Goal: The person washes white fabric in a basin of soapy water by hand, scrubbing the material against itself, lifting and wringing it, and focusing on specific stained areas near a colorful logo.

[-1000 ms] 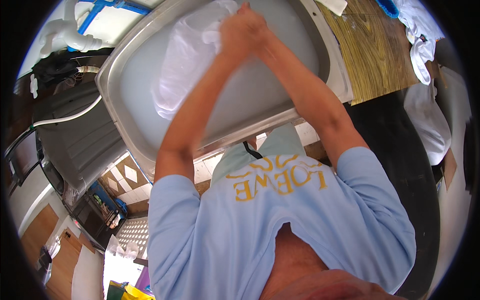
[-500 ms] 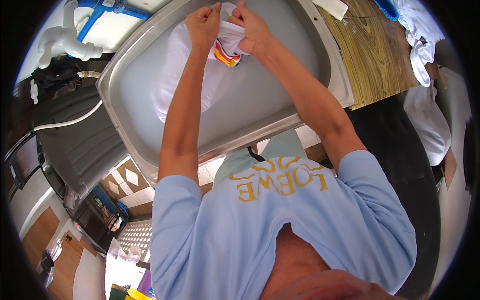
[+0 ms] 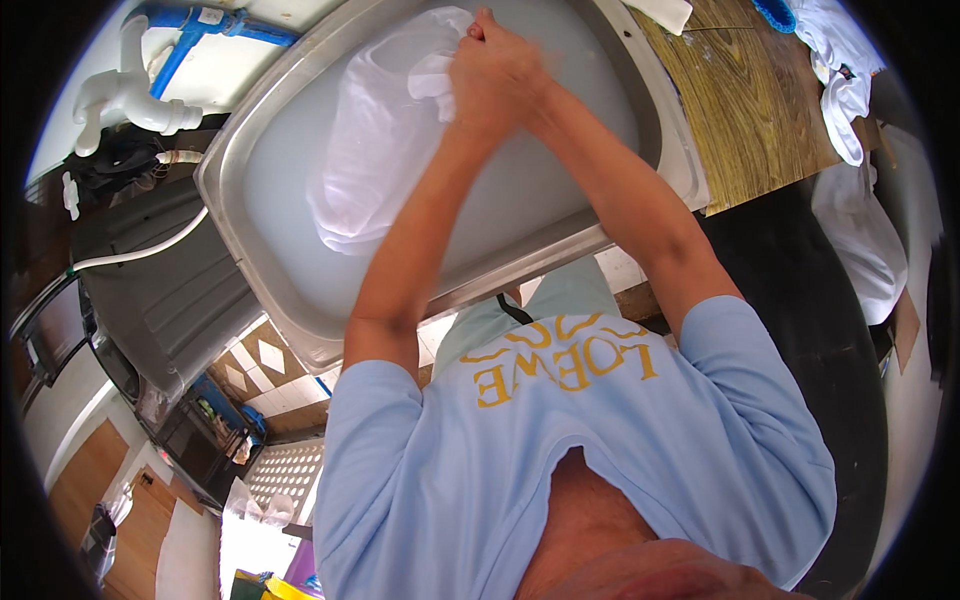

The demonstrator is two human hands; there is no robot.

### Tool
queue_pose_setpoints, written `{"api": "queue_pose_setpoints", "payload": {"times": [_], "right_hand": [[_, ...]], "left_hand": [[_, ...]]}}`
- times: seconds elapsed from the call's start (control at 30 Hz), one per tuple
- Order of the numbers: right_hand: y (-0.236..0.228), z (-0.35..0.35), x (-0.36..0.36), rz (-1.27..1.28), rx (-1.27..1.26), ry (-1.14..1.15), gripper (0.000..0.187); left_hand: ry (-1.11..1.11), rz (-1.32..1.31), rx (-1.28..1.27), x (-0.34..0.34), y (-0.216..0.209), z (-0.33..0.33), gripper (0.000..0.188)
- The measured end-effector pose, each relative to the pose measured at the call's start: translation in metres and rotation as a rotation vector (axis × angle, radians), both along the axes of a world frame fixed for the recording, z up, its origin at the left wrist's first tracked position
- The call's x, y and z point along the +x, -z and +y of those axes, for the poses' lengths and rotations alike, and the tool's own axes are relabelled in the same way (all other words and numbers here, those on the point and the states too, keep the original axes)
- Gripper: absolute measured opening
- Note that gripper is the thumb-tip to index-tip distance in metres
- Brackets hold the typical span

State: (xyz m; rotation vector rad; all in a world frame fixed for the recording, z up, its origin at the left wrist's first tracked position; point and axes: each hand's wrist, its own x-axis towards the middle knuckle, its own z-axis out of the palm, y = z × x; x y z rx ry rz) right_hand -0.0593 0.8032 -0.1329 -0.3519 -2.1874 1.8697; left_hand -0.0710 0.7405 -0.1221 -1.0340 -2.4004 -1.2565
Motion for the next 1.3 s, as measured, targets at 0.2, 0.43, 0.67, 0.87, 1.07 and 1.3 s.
{"api": "queue_pose_setpoints", "payload": {"times": [0.2,0.43,0.67,0.87,1.07,1.3], "right_hand": [[-0.038,-0.013,-0.003,-0.167,-0.775,0.173,0.03],[-0.018,-0.011,-0.009,-0.212,-1.317,0.085,0.036],[0.019,0.02,-0.013,0.043,-1.131,-0.147,0.037],[-0.017,-0.013,-0.013,-0.035,-1.186,-0.093,0.038],[0.031,0.006,-0.02,0.006,-1.403,0.031,0.032],[-0.005,0.003,-0.016,-0.071,-1.221,0.091,0.032]], "left_hand": [[-0.042,-0.05,0.067,-0.045,-0.044,-0.017,0.028],[-0.08,-0.032,0.025,-0.046,-0.044,-0.017,0.025],[-0.018,-0.064,0.032,-0.051,-0.055,-0.002,0.022],[-0.062,-0.013,0.026,-0.048,-0.053,-0.013,0.02],[0.002,-0.083,0.054,-0.035,-0.049,-0.004,0.018],[-0.022,0.006,0.069,-0.029,-0.043,-0.003,0.017]]}}
